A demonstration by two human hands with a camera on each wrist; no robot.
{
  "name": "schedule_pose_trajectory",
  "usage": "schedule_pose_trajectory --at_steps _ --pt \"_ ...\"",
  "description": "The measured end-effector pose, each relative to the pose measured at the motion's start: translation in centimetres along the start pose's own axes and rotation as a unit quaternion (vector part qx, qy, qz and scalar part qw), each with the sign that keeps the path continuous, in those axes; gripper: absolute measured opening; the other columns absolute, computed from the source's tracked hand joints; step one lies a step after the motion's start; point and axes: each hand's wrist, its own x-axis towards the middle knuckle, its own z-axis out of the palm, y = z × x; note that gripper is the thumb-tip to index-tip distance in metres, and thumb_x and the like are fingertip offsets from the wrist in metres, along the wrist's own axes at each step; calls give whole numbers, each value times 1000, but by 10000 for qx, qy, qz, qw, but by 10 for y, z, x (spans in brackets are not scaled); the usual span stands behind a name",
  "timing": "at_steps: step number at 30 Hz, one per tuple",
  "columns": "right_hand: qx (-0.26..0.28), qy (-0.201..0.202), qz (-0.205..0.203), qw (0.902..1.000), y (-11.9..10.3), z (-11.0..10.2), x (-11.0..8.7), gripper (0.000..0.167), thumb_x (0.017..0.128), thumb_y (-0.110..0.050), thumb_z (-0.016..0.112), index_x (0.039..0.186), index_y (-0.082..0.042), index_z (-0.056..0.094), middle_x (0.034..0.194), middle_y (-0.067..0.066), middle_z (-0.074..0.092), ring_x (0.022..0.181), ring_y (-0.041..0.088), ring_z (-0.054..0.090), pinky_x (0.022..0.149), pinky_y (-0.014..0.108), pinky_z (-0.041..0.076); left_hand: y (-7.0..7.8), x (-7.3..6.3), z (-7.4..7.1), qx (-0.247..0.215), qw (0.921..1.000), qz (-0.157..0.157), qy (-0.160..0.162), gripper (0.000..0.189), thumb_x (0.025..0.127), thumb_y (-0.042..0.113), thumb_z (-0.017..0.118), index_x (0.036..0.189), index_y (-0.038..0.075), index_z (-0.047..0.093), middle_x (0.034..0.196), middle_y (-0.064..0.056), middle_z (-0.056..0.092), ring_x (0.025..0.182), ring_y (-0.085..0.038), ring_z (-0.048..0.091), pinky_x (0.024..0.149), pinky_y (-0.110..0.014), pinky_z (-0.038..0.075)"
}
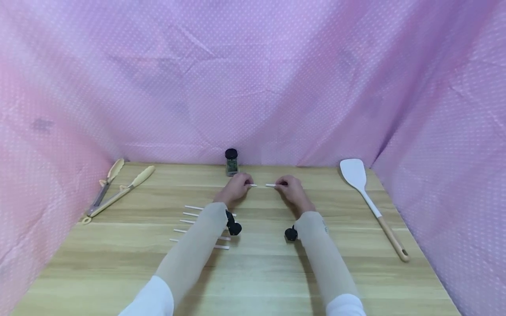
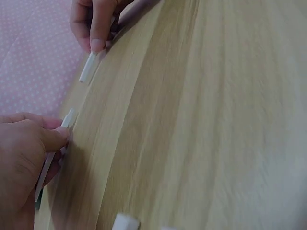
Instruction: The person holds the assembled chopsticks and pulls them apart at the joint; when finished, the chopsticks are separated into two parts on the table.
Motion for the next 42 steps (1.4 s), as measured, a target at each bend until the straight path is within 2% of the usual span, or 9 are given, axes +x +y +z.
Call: schedule_pose_trajectory --at_steps 7,16,23,29,36,42 --pt "-7 103 14 9999 0 2 3 11 87 -12 69 93 -3 71 98 14 67 93 27 60 84 40 47 3 5 6 -148 9997 -164 115 10 91 3 61 92 7 70 96 -6 61 96 -20 54 87 -31 46" --pt "-143 75 149 9998 4 -1 1 11 88 -13 69 94 -5 72 99 13 65 94 26 58 84 40 47 3 6 15 -584 9974 -18 430 8 87 0 64 89 4 71 90 -9 61 88 -21 54 82 -31 45" --pt "-112 113 121 9998 4 1 1 12 88 -15 69 95 -6 73 98 11 64 94 25 58 85 40 47 4 6 22 -735 9955 13 602 8 87 1 65 90 5 72 91 -10 62 91 -23 56 85 -34 44" --pt "-181 115 45 9998 7 -2 -1 12 89 -14 68 96 -5 72 101 12 62 97 28 57 87 43 47 2 7 25 -822 9949 -86 572 8 88 3 64 90 7 71 92 -8 60 91 -21 55 85 -33 44" --pt "-223 69 153 9996 10 -5 -4 13 89 -16 67 97 -6 73 103 12 61 97 28 56 87 44 46 0 8 27 -693 9954 13 664 7 87 4 65 90 7 72 90 -7 62 89 -20 56 84 -33 44" --pt "-222 60 179 9996 12 -6 -3 13 88 -16 68 97 -7 73 102 11 60 97 28 56 87 44 46 1 9 27 -680 9961 -122 544 7 89 6 65 91 9 71 89 -4 60 88 -17 53 84 -31 43"
